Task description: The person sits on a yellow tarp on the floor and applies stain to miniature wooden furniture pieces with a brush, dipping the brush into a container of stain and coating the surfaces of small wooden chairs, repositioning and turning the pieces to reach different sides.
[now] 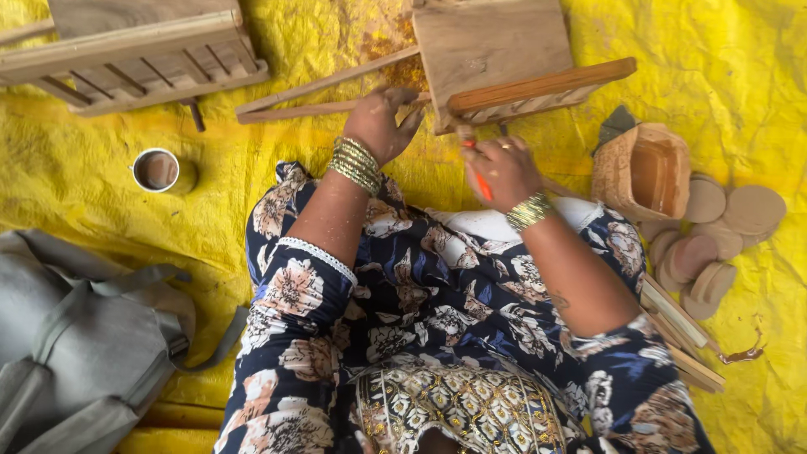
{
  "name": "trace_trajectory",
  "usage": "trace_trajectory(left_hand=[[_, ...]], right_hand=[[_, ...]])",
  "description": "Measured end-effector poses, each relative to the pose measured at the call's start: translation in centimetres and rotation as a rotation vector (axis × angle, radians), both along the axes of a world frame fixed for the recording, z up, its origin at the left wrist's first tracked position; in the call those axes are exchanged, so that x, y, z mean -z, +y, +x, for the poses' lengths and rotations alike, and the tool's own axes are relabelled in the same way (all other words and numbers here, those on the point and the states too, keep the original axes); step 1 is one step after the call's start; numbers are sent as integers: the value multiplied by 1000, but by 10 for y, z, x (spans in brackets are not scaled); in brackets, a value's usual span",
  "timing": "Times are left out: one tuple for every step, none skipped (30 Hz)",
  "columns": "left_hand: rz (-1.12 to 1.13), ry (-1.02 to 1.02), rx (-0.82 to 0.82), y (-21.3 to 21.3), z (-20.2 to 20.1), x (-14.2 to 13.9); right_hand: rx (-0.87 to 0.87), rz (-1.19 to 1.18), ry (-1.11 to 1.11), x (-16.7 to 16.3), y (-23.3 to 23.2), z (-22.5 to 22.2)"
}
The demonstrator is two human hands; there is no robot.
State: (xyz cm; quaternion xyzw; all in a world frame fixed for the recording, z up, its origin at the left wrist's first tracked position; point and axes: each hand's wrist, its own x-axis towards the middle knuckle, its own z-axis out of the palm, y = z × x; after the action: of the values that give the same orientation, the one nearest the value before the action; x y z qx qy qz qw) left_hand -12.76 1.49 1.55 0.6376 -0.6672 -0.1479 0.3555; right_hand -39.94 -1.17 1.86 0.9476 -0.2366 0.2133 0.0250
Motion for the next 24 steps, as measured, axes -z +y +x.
trace_trajectory(left_hand=[[-31, 3, -2, -1, 0, -1], [-61, 5, -3, -1, 0, -3], [-30, 15, 6, -1, -1, -5], [1, 25, 16, -1, -2, -6], [29, 33, 27, -1, -2, -8], [20, 30, 34, -2, -3, -9], [13, 29, 41, -2, -5, -11], [7, 29, 52, -1, -7, -12], [7, 30, 50, 0, -8, -13], [4, 30, 52, 1, -9, -13], [-4, 31, 59, 1, -10, -14], [-2, 45, 64, 0, -10, -15], [1, 60, 69, 2, -9, -16], [4, 74, 72, 3, -8, -17], [2, 62, 79, 3, -6, -18], [0, 50, 82, 4, -5, -19], [-1, 38, 81, 5, -4, -20], [-10, 35, 87, 6, -3, -20], [-20, 32, 92, 6, -2, -21], [-30, 29, 95, 7, -2, -21], [-11, 52, 95, 7, -2, -21], [8, 75, 96, 8, -3, -21], [24, 97, 96, 8, -3, -20], [29, 97, 97, 8, -3, -20]], right_hand=[[1, -23, 6, -7, 4, -3], [8, -40, -43, -11, 12, -4], [15, -56, -90, -14, 22, -6], [23, -72, -138, -15, 28, -6], [18, -57, -141, -13, 31, -5], [15, -42, -144, -10, 33, -3], [13, -26, -146, -6, 34, -1], [9, 6, -118, 0, 32, 2], [9, 37, -89, 6, 27, 5], [14, 65, -60, 12, 22, 8], [12, 65, -58, 17, 17, 10], [11, 62, -55, 21, 12, 13], [11, 59, -52, 23, 9, 14], [36, 42, -64, 24, 7, 15], [59, 26, -75, 22, 8, 14], [77, 12, -86, 19, 10, 12], [84, -11, -107, 14, 14, 9], [89, -35, -130, 9, 20, 4], [93, -59, -153, 3, 26, 0], [87, -50, -156, -2, 30, -5], [81, -39, -158, -7, 35, -11], [76, -28, -161, -10, 37, -14], [61, -4, -152, -10, 38, -15], [44, 18, -144, -10, 37, -15]])
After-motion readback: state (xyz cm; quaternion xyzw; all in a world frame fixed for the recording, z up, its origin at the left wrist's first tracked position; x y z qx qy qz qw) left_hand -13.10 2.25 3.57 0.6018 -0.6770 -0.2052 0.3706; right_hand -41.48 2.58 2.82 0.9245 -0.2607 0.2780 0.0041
